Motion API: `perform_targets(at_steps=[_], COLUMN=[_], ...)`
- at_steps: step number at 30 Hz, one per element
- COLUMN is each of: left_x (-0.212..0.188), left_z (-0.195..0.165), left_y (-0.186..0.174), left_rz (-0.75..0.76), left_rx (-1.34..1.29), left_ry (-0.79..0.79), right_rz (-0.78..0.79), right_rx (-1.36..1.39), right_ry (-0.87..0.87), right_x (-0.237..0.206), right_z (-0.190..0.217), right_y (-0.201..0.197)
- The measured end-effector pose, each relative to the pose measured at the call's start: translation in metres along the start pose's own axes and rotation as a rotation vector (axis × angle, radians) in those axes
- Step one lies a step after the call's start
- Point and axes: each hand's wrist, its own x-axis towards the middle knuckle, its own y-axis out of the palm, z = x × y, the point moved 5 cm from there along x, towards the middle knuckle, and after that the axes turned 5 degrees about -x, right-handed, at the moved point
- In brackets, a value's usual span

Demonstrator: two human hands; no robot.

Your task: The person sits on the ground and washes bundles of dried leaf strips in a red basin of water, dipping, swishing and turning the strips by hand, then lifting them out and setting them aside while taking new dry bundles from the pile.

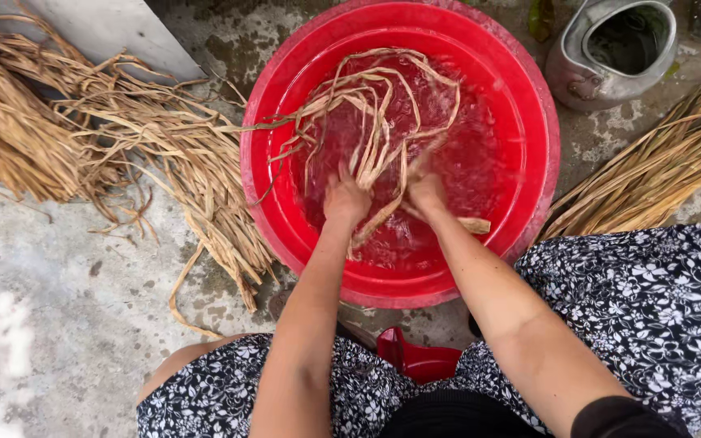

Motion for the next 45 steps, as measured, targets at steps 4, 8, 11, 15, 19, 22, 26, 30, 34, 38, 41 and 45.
perform_targets(at_steps=[4, 8, 11, 15, 19, 22, 26, 30, 34, 38, 41, 45], left_x=[-0.027, -0.057, -0.059, -0.063, -0.072, -0.085, -0.106, -0.129, -0.168, -0.198, -0.201, -0.157], left_z=[-0.019, -0.026, -0.010, -0.001, 0.013, 0.012, 0.004, -0.004, -0.005, 0.015, 0.032, 0.048], left_y=[-0.023, -0.016, 0.002, 0.008, -0.019, -0.030, -0.002, -0.006, -0.052, -0.120, -0.145, -0.118], left_rz=[-0.100, -0.088, 0.049, 0.276, 0.083, -0.137, -0.068, -0.086, 0.069, 0.125, 0.181, 0.180], left_rx=[-0.166, -0.355, -0.427, -0.851, -0.558, -0.118, -0.051, -0.071, -0.304, -0.600, -0.836, -0.702], left_ry=[0.297, 0.669, 0.481, 0.410, 0.366, 0.403, 0.382, 0.455, 0.461, 0.300, 0.323, 0.215], right_rz=[-0.094, 0.152, 0.229, 0.303, 0.504, 0.545, 0.429, 0.414, 0.196, 0.110, 0.045, 0.268], right_rx=[0.555, 0.875, 0.950, 1.120, 1.020, 0.511, 0.267, 0.208, 0.347, 0.739, 0.838, 0.749], right_ry=[-0.089, -0.281, -0.356, -0.397, -0.408, -0.239, -0.170, -0.153, 0.065, 0.113, -0.006, -0.086], right_x=[-0.019, -0.031, -0.042, -0.059, -0.085, -0.101, -0.104, -0.088, -0.045, 0.005, 0.015, -0.035], right_z=[0.036, 0.076, 0.091, 0.104, 0.102, 0.074, 0.043, 0.036, 0.022, 0.007, 0.008, 0.042], right_y=[-0.025, -0.018, -0.016, -0.030, -0.013, 0.033, 0.046, 0.029, -0.015, -0.081, -0.101, -0.050])
